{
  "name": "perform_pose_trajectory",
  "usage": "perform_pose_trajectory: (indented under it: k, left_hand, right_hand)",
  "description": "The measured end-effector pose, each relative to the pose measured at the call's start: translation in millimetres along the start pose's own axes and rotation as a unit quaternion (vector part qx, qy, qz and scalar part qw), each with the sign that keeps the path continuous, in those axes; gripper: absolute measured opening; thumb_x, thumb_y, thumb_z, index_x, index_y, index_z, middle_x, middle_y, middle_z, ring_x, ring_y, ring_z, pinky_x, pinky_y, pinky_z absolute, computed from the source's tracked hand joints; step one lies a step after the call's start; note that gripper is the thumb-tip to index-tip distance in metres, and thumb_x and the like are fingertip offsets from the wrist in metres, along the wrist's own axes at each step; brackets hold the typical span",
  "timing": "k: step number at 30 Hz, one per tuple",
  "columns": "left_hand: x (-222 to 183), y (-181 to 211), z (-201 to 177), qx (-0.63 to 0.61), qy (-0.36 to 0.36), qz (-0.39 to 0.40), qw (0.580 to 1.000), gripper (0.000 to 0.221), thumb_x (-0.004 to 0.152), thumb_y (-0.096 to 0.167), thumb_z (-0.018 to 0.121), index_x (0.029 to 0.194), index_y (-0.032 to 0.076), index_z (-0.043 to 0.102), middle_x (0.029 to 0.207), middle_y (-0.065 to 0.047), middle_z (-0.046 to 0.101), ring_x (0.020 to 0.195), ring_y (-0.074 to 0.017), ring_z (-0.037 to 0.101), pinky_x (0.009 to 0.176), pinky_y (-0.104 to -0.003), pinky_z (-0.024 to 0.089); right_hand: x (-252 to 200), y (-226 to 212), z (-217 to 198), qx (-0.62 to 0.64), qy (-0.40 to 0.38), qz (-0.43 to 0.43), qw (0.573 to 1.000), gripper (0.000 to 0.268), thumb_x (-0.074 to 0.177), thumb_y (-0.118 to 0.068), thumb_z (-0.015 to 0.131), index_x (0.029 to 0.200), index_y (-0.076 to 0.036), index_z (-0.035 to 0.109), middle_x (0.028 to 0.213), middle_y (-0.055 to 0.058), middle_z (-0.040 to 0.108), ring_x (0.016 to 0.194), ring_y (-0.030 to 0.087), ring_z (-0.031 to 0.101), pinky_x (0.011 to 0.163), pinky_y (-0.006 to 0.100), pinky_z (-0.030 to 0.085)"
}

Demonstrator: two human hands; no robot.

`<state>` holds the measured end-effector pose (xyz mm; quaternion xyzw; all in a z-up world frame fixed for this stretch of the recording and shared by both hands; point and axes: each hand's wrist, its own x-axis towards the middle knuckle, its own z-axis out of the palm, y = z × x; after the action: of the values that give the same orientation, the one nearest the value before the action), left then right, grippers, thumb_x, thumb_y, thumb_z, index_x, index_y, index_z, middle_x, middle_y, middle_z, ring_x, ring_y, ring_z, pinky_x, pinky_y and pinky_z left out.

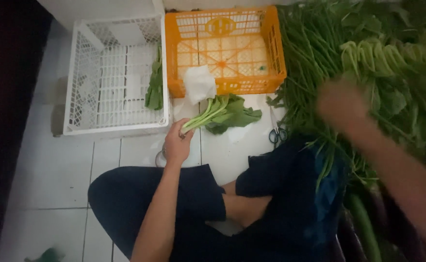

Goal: Bundling mustard greens by wrapping tape around the stems and cutting it with scissors.

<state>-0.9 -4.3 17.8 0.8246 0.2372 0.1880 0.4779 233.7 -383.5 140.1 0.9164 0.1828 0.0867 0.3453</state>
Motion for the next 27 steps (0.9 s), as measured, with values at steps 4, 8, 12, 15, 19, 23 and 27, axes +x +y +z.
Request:
perform_pose_trajectory:
  k: [4, 8, 12, 15, 19, 23, 27]
  left_hand:
    - [0, 18, -7, -0.022, -0.05, -0.128, 0.99, 0.038, 0.098, 0.016, 0.07, 0.136, 0.018, 0.064, 0.129, -0.018, 0.065, 0.113, -0.035, 0.067, 0.095, -0.046, 0.057]
    - [-3, 21, -10, -0.04, -0.053, -0.137, 0.988, 0.04, 0.098, 0.019, 0.07, 0.138, 0.019, 0.063, 0.131, -0.017, 0.064, 0.115, -0.0337, 0.066, 0.097, -0.046, 0.056]
    - [-1, -13, 7, -0.002, -0.002, 0.004, 1.0, 0.04, 0.084, 0.006, 0.074, 0.123, 0.016, 0.068, 0.111, -0.002, 0.069, 0.081, -0.0174, 0.062, 0.074, -0.03, 0.052]
    - [-2, -13, 8, 0.005, -0.002, 0.023, 1.0, 0.042, 0.084, 0.003, 0.073, 0.124, 0.011, 0.066, 0.116, -0.006, 0.068, 0.09, -0.0202, 0.065, 0.077, -0.03, 0.053]
    - [-3, -19, 8, 0.002, -0.003, 0.044, 0.999, 0.041, 0.083, 0.004, 0.073, 0.123, 0.012, 0.066, 0.115, -0.007, 0.068, 0.092, -0.0217, 0.065, 0.079, -0.031, 0.053]
    - [-5, -12, 4, 0.018, -0.005, 0.008, 1.0, 0.039, 0.083, 0.004, 0.072, 0.121, 0.011, 0.068, 0.114, -0.008, 0.071, 0.098, -0.0243, 0.068, 0.087, -0.034, 0.053]
    - [-7, -24, 4, 0.058, 0.017, 0.018, 0.998, 0.041, 0.079, 0.006, 0.075, 0.118, 0.016, 0.069, 0.105, -0.008, 0.07, 0.091, -0.027, 0.067, 0.083, -0.037, 0.054]
  right_hand:
    - [-46, -40, 26, 0.327, -0.171, -0.284, 0.885, 0.052, 0.1, -0.054, 0.045, 0.117, -0.015, 0.075, 0.115, 0.011, 0.077, 0.116, 0.031, 0.07, 0.117, 0.051, 0.041]
    - [-48, -17, 57, 0.336, -0.188, -0.225, 0.895, 0.057, 0.094, -0.064, 0.047, 0.084, -0.015, 0.074, 0.088, 0.007, 0.077, 0.095, 0.025, 0.075, 0.099, 0.041, 0.057]
    - [-64, 16, 115, 0.385, -0.07, -0.282, 0.876, 0.042, 0.093, -0.042, 0.056, 0.121, -0.015, 0.071, 0.126, -0.001, 0.073, 0.12, 0.023, 0.065, 0.121, 0.041, 0.038]
    - [-74, 36, 132, 0.469, -0.099, -0.224, 0.849, 0.039, 0.098, -0.029, 0.048, 0.124, -0.011, 0.072, 0.132, 0.001, 0.073, 0.132, 0.026, 0.06, 0.128, 0.042, 0.032]
    - [-89, 50, 190, 0.501, -0.113, -0.178, 0.839, 0.047, 0.1, -0.034, 0.041, 0.13, -0.011, 0.069, 0.148, 0.003, 0.063, 0.144, 0.029, 0.048, 0.133, 0.046, 0.026]
    - [-110, 49, 165, 0.479, -0.301, 0.008, 0.824, 0.071, 0.105, -0.045, 0.032, 0.16, 0.001, 0.033, 0.146, 0.023, 0.06, 0.104, 0.041, 0.073, 0.109, 0.05, 0.048]
    - [-119, 45, 188, 0.376, -0.233, -0.056, 0.895, 0.048, 0.106, -0.037, 0.042, 0.142, -0.012, 0.062, 0.157, 0.012, 0.053, 0.114, 0.032, 0.076, 0.099, 0.038, 0.06]
